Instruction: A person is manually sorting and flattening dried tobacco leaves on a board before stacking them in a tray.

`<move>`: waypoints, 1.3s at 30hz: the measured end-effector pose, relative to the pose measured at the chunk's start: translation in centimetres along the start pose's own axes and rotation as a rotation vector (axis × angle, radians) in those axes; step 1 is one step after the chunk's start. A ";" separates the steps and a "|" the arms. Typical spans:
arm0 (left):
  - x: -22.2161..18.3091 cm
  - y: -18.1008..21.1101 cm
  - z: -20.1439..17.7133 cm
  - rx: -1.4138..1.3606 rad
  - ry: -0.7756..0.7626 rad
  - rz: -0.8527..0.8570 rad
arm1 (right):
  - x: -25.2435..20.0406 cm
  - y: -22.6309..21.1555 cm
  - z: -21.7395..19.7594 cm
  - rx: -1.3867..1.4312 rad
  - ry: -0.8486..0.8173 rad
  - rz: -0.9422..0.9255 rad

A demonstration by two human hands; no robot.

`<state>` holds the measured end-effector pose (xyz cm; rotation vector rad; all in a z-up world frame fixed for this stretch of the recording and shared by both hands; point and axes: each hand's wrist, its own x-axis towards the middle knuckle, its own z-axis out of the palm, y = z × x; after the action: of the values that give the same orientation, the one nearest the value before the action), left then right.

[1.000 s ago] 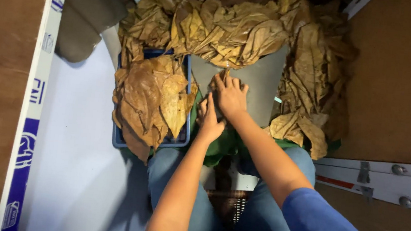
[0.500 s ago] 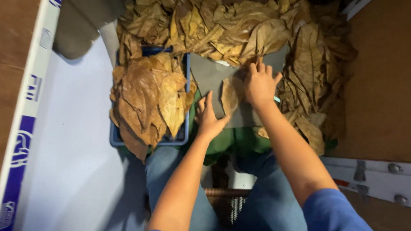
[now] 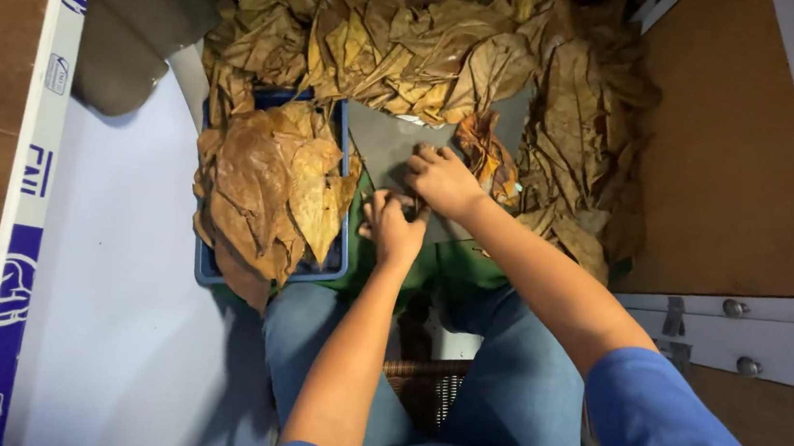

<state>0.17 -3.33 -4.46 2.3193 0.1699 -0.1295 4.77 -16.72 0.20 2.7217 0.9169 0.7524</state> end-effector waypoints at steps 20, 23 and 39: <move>-4.7 0.7 -3.5 0.117 -0.079 0.814 | -5.2 1.6 -5.6 0.115 -0.282 0.491; -4.0 0.6 -4.0 0.044 -0.171 0.767 | -5.4 4.5 -4.8 0.150 -0.621 0.536; -1.8 2.8 -6.4 0.224 -0.356 0.596 | -7.1 -1.6 -7.0 0.322 -0.074 0.732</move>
<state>-0.93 -0.71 2.12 2.4165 -0.7407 -0.2632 -4.58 -19.72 2.81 3.3699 -0.0201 0.6301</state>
